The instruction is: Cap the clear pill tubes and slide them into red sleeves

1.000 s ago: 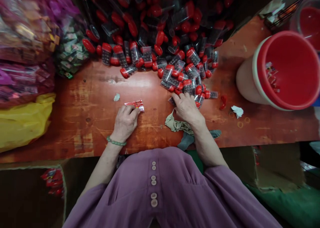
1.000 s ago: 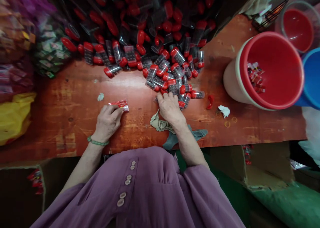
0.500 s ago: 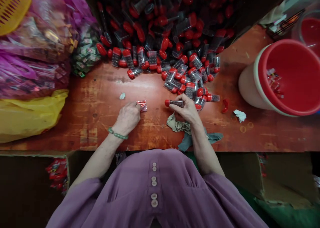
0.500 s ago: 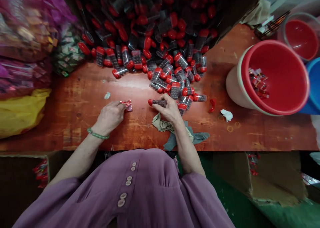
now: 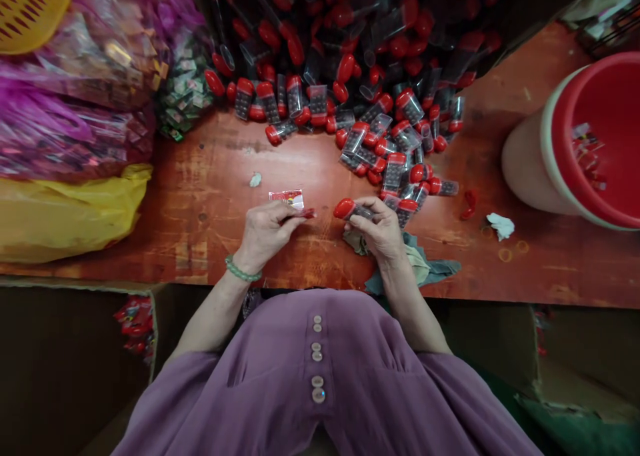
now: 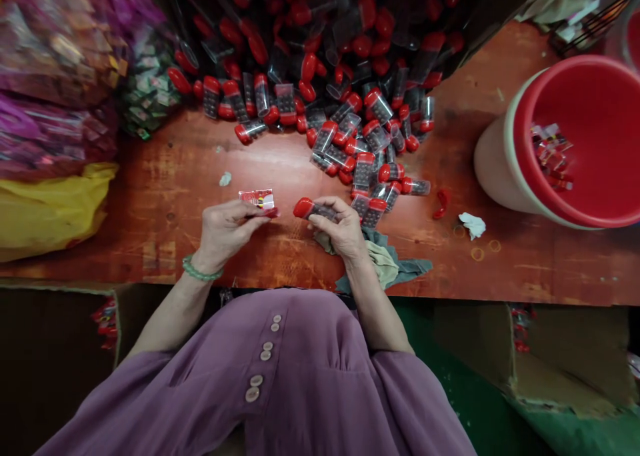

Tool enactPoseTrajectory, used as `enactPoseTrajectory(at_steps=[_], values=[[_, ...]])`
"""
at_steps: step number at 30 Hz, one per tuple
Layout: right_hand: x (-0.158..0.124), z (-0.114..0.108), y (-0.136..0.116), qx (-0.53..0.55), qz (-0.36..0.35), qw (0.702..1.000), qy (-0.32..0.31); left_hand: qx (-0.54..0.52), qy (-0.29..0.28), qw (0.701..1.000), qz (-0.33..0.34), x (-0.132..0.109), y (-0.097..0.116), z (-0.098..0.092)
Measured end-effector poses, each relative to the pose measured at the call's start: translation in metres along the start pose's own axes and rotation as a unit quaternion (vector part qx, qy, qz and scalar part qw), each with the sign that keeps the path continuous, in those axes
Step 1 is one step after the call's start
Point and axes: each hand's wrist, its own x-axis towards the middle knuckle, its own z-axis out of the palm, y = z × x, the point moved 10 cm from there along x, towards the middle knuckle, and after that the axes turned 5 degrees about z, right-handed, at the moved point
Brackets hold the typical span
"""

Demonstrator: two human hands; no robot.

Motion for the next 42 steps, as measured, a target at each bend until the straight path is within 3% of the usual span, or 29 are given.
enactPoseTrajectory(at_steps=[4, 7, 14, 19, 35, 38, 42], values=[[-0.016, 0.012, -0.018, -0.074, -0.053, 0.996, -0.004, -0.045, -0.007, 0.999, 0.017, -0.007, 0.021, -0.003], [-0.024, 0.027, -0.028, -0.109, -0.069, 0.991, -0.042, -0.056, -0.017, 0.998, 0.026, -0.010, 0.028, -0.004], [-0.027, 0.045, -0.037, -0.252, -0.113, 0.957, -0.092, -0.089, -0.010, 0.996, 0.002, -0.015, 0.018, -0.009], [-0.031, 0.059, -0.040, -0.344, -0.163, 0.912, -0.154, -0.090, -0.026, 0.996, 0.002, -0.020, 0.012, -0.003], [-0.033, 0.080, -0.022, -0.521, -0.083, 0.801, -0.282, -0.120, -0.116, 0.984, -0.056, -0.033, -0.007, 0.021], [-0.032, 0.086, -0.022, -0.512, -0.080, 0.800, -0.303, -0.132, -0.142, 0.979, -0.064, -0.035, -0.007, 0.026], [-0.028, 0.089, -0.023, -0.457, -0.070, 0.831, -0.311, -0.159, -0.189, 0.965, -0.085, -0.039, -0.007, 0.036]])
